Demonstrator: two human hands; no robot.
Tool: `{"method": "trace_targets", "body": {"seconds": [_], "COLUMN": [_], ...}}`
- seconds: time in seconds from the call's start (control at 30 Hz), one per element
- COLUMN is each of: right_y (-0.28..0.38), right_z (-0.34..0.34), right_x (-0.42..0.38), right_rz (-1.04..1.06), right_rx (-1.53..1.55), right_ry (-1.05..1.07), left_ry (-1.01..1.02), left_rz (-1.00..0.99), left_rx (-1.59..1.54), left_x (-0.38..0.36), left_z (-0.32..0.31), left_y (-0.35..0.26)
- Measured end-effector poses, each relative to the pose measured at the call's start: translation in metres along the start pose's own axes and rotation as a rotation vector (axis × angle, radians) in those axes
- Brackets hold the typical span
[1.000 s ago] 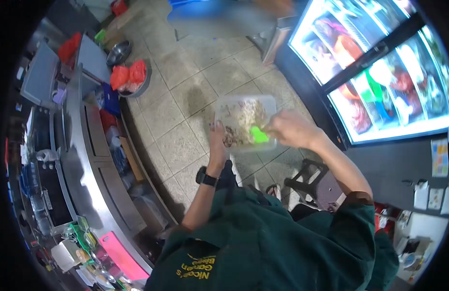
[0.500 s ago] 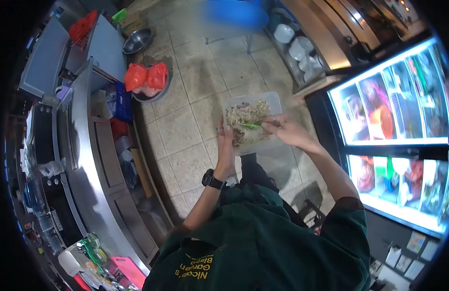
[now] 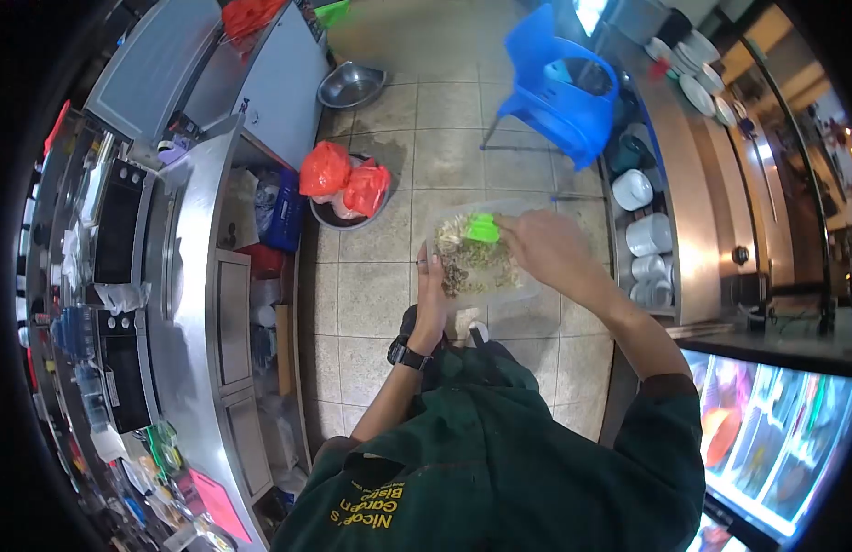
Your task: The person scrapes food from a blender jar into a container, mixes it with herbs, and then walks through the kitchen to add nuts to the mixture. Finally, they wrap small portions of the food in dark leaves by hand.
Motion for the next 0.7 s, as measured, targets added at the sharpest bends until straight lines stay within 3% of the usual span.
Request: {"method": "trace_targets", "body": {"seconds": [0.1,0.17,0.23,0.37,0.43,0.57,0.63,0.7], "right_y": [-0.007,-0.012,-0.011,0.002,-0.001,0.006,-0.002,-0.023], "right_z": [-0.03,-0.041,-0.027,-0.01,-0.034,0.015,0.053,0.054], "right_x": [0.062,0.107,0.156,0.258,0.312,0.39,0.429,0.488], "right_rz": [0.035,0.079,0.122,0.046,0.234,0.257,0.123,0.12], "right_rx": [-0.052,-0.156,-0.148,-0.072,-0.191,-0.129,-0.169,-0.137], "right_ry": [0.061,0.111,-0.031,-0.053,0.012,0.063,0.02,-0.037], "left_ry": [-0.084,0.032,0.029,0.041,0.051,-0.011,-0.034,-0.014], "left_rz": [0.058,0.1,0.083,0.129,0.145,0.085,0.069,-0.036], "left_rx": [-0.086,-0.209,-0.188,-0.051,0.006,0.081,0.107,0.065], "left_x": [0.055,0.106,0.164,0.256,0.302,0.397,0.435,0.478], "left_z": [0.012,0.013,0.025,0.058,0.064,0.079,0.084,0.08], "left_y": [0.012,0.0,0.001,0.004,-0.006,-0.031,-0.038,-0.047]}}
Point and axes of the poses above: each hand's wrist, its own x-axis towards the middle knuckle, its own z-axis out of the back of the hand, y = z × x, the point moved 2 cm from there along x, towards the middle knuckle, and after that the axes turned 11 degrees about -z, right-handed, at the moved point
